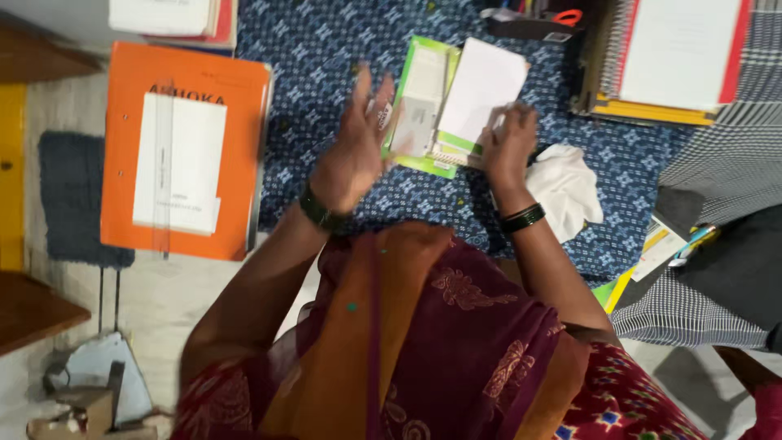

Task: The person wipes a patterned blue surface with a white cloth, then moves a small purple box and a pen holder. They pick up and place down several books and notebooks, including an orange file and a green notebook, arranging them on the surface.

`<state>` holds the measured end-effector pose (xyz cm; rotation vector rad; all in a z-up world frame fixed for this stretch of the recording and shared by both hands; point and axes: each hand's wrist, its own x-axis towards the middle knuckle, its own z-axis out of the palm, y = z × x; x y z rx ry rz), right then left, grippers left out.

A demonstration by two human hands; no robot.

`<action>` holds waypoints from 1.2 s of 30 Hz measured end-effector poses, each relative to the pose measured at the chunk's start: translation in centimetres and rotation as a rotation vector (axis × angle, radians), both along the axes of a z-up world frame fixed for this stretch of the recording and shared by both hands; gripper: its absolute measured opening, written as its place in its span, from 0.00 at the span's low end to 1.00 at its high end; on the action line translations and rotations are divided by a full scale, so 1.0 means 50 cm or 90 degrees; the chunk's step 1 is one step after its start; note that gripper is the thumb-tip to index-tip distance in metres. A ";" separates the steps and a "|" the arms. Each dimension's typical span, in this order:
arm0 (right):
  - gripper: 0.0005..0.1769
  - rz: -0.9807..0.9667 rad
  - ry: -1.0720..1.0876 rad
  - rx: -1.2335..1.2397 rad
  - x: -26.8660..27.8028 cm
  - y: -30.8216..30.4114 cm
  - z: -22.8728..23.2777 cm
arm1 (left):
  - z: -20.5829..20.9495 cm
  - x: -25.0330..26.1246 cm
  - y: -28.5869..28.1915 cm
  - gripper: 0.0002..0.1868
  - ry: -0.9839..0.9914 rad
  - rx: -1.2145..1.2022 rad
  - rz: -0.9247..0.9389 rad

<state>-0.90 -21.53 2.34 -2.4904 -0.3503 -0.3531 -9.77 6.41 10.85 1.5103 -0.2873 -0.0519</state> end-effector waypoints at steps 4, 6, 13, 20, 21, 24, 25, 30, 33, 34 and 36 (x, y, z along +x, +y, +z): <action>0.22 0.014 -0.055 -0.086 -0.022 0.029 0.065 | 0.040 0.058 0.050 0.34 -0.067 -0.221 0.069; 0.19 0.091 0.117 -0.002 -0.033 0.045 0.100 | 0.030 0.072 0.064 0.23 -0.089 0.041 0.139; 0.22 0.885 0.656 0.220 -0.140 0.065 0.195 | -0.084 0.017 0.050 0.32 0.271 0.814 -0.053; 0.06 0.560 0.439 0.314 -0.156 0.028 0.213 | -0.137 -0.004 0.068 0.50 0.402 0.741 -0.094; 0.05 0.482 0.416 0.363 -0.145 0.001 0.230 | -0.141 -0.006 0.072 0.50 0.407 0.730 -0.089; 0.04 0.373 0.286 0.334 -0.138 -0.079 0.288 | -0.160 -0.013 0.080 0.51 0.400 0.726 -0.086; 0.03 0.461 0.395 0.242 -0.138 -0.088 0.294 | -0.167 -0.009 0.081 0.51 0.378 0.743 -0.092; 0.13 0.479 0.769 -0.107 -0.206 -0.056 0.261 | -0.151 0.005 0.077 0.49 0.357 0.795 -0.122; 0.13 0.456 0.737 -0.156 -0.249 -0.026 0.265 | -0.123 0.009 0.084 0.46 0.415 0.798 -0.154; 0.14 0.486 0.690 -0.096 -0.269 -0.012 0.271 | -0.122 0.005 0.087 0.44 0.428 0.792 -0.163; 0.17 0.538 0.573 0.026 -0.290 0.038 0.281 | -0.135 0.017 0.089 0.38 0.432 0.767 -0.135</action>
